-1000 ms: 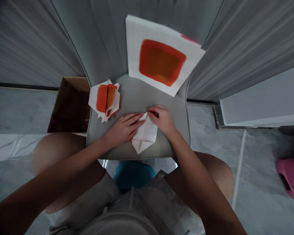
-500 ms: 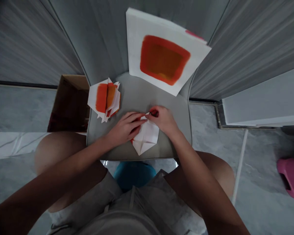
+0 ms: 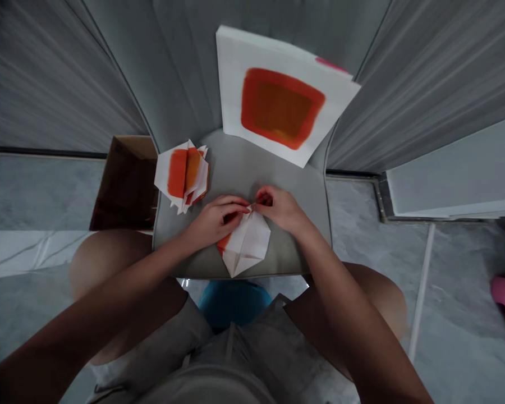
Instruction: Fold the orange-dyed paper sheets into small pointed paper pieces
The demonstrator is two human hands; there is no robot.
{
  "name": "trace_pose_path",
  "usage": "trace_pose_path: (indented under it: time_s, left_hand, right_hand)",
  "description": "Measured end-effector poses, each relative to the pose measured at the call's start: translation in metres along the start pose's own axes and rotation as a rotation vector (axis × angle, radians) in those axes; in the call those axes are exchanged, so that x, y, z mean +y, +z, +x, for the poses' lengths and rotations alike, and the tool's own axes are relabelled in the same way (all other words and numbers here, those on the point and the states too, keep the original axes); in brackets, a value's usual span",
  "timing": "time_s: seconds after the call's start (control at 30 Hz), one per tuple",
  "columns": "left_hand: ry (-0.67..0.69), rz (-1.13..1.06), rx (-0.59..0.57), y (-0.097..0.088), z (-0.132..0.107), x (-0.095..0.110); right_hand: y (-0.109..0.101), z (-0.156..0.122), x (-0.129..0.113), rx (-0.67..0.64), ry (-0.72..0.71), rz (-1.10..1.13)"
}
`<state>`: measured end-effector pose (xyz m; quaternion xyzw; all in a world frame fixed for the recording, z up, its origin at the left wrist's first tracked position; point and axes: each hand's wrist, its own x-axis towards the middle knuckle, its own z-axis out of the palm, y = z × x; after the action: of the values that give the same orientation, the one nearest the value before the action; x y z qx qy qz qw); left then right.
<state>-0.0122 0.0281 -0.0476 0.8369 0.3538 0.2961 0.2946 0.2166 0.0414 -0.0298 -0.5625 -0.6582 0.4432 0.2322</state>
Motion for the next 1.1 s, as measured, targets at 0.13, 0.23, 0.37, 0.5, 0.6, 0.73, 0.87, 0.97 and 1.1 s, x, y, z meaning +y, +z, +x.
trace_pose_path:
  time_s: [0.13, 0.23, 0.37, 0.5, 0.6, 0.73, 0.87, 0.97, 1.1]
  left_hand:
    - [-0.026, 0.049, 0.010, 0.001, 0.001, 0.000]
    - [-0.041, 0.055, 0.011, 0.001, 0.001, 0.000]
    - [-0.037, 0.057, -0.006, 0.000, 0.001, -0.001]
    - [-0.050, 0.029, 0.002, -0.002, 0.001, -0.003]
    - [-0.129, -0.036, 0.033, -0.003, 0.002, -0.004]
    - [-0.264, -0.133, 0.079, -0.005, 0.007, -0.006]
    - [-0.332, -0.249, 0.083, -0.009, 0.012, -0.010]
    - [-0.350, -0.312, 0.075, -0.011, 0.012, -0.011]
    - [-0.340, -0.355, 0.098, -0.009, 0.011, -0.012]
  right_hand:
    - [-0.001, -0.001, 0.000, 0.010, -0.108, -0.200]
    - [-0.005, 0.000, 0.001, -0.042, -0.163, -0.249]
    - [-0.006, 0.002, 0.004, -0.044, -0.184, -0.258]
    - [-0.002, 0.005, 0.009, 0.010, -0.282, -0.285]
    - [0.002, 0.005, 0.011, 0.048, -0.317, -0.281]
    - [0.007, 0.003, 0.007, 0.067, -0.203, -0.077]
    - [0.007, 0.004, 0.004, 0.042, -0.074, 0.240]
    - [0.004, 0.006, 0.005, -0.002, 0.017, 0.351]
    - [0.002, 0.004, 0.006, -0.059, 0.135, 0.439]
